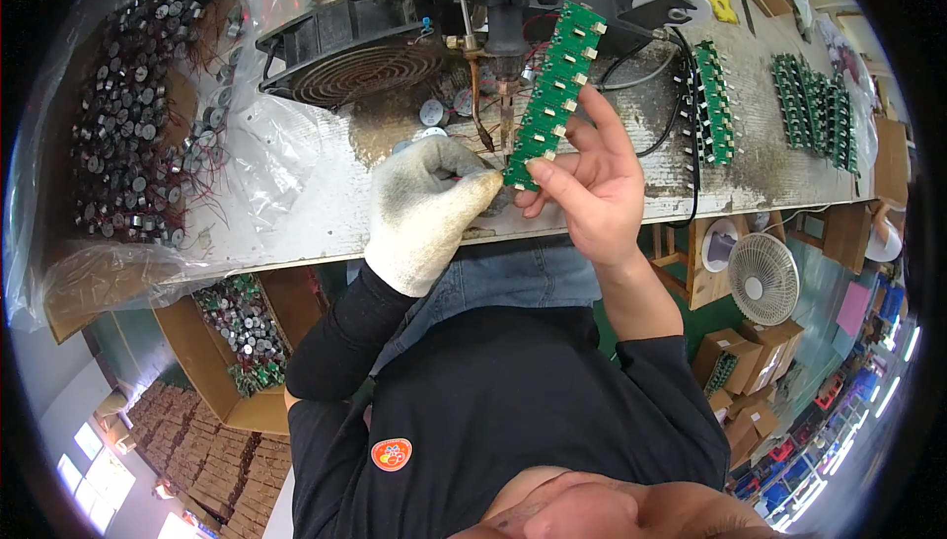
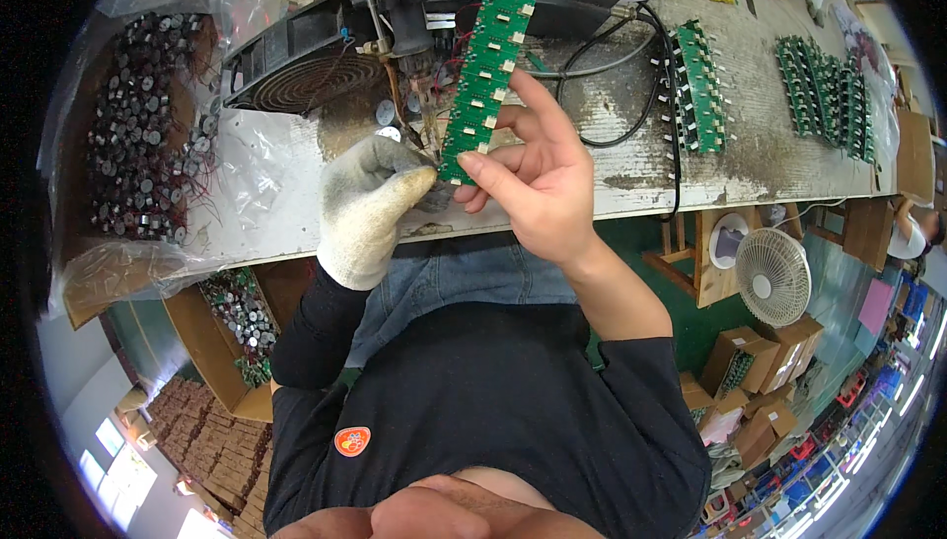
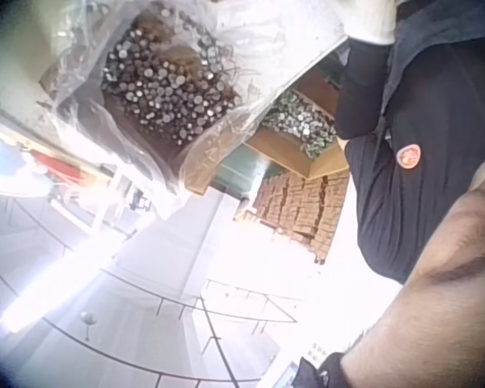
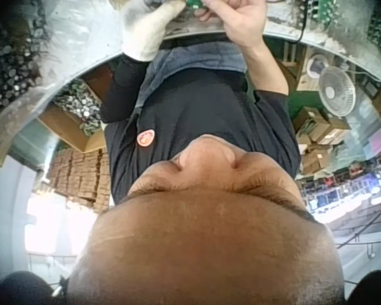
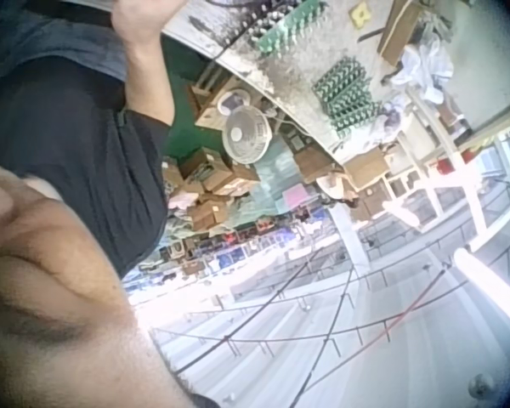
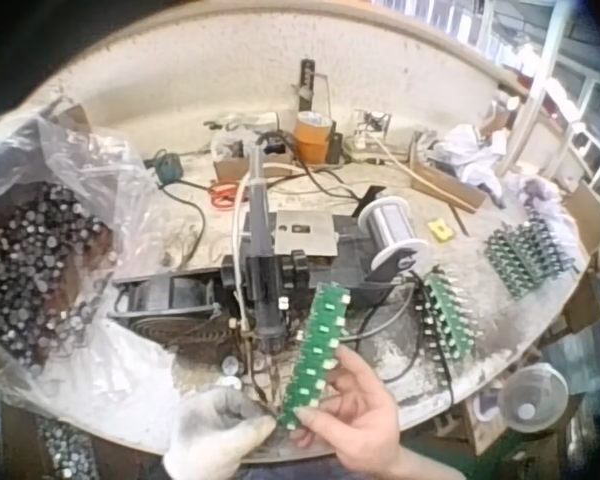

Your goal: Soldering electronic components onto a printed circuit board at a workbench.

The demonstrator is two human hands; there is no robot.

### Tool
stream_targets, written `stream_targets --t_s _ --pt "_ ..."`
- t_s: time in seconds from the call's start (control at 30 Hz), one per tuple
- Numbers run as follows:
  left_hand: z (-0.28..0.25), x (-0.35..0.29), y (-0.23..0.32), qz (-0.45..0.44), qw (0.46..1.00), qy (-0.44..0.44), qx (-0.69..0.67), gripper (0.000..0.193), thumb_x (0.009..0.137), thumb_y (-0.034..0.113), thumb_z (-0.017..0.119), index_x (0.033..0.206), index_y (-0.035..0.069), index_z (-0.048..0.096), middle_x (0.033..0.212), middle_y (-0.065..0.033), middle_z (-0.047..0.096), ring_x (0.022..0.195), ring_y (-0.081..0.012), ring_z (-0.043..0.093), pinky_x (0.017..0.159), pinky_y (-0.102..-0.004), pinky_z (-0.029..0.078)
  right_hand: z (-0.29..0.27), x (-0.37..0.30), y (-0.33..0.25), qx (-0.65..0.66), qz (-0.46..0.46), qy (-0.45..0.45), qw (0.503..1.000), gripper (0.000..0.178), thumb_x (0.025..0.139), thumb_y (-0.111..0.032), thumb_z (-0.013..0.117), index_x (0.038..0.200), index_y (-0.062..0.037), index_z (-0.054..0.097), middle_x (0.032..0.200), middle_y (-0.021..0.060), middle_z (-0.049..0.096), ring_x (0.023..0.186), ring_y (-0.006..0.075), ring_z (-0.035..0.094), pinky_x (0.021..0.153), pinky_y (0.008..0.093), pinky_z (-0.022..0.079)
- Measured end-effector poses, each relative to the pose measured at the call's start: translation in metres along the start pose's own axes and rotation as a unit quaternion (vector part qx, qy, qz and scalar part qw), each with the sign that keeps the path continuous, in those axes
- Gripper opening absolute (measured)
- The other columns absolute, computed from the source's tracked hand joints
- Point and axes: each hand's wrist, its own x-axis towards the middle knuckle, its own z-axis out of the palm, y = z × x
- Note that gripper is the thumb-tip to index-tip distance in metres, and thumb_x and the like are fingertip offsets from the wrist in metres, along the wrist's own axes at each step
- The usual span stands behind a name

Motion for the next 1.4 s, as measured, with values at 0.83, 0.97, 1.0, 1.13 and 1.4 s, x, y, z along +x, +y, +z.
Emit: stream_targets --t_s 0.83,0.97,1.0,1.13,1.4 --pt "-0.012 -0.039 -0.015 0.102 0.978 0.032 0.177 0.022 0.078 0.008 0.07 0.093 -0.003 0.06 0.076 -0.0065 0.063 0.063 -0.0094 0.059 0.06 -0.0241 0.05 -0.017 -0.028 -0.005 0.039 0.075 -0.006 0.996 0.075 0.081 0.012 0.056 0.145 -0.0048 0.019 0.114 0.0211 0.056 0.062 0.0218 0.065 0.046 0.0274 0.053" --pt "0.003 -0.059 -0.02 0.37 0.829 0.089 0.411 0.035 0.064 0.002 0.075 0.096 0.005 0.061 0.086 -0.0091 0.062 0.076 -0.0251 0.06 0.071 -0.0354 0.048 -0.022 -0.063 -0.013 0.076 0.124 -0.006 0.989 0.075 0.079 0.012 0.058 0.142 -0.0058 0.021 0.111 0.0217 0.057 0.058 0.0229 0.065 0.042 0.0281 0.052" --pt "0.012 -0.062 -0.027 0.382 0.824 0.123 0.4 0.04 0.06 0.003 0.077 0.097 0.009 0.062 0.091 -0.0082 0.06 0.083 -0.0301 0.058 0.074 -0.0391 0.047 -0.022 -0.074 -0.013 0.081 0.124 -0.012 0.989 0.075 0.079 0.012 0.058 0.141 -0.006 0.021 0.111 0.022 0.057 0.058 0.0231 0.065 0.042 0.0282 0.052" --pt "0.034 -0.057 -0.036 0.455 0.797 0.18 0.355 0.046 0.062 0.014 0.079 0.105 0.018 0.065 0.101 -0.0061 0.057 0.087 -0.0276 0.057 0.077 -0.0379 0.047 -0.001 -0.108 -0.024 0.028 0.077 -0.016 0.996 0.075 0.077 0.011 0.062 0.137 -0.0062 0.021 0.114 0.0202 0.055 0.083 0.0211 0.065 0.055 0.0273 0.054" --pt "0.027 -0.081 -0.01 0.319 0.948 -0.018 0.0 0.025 0.063 -0.005 0.072 0.086 0.003 0.065 0.089 -0.0091 0.064 0.084 -0.0235 0.061 0.07 -0.0309 0.049 0.006 -0.093 -0.029 -0.117 -0.188 0.028 0.975 0.036 0.094 -0.02 0.055 0.12 0.0027 0.047 0.104 0.0111 0.057 0.09 0.0156 0.056 0.072 0.026 0.046"
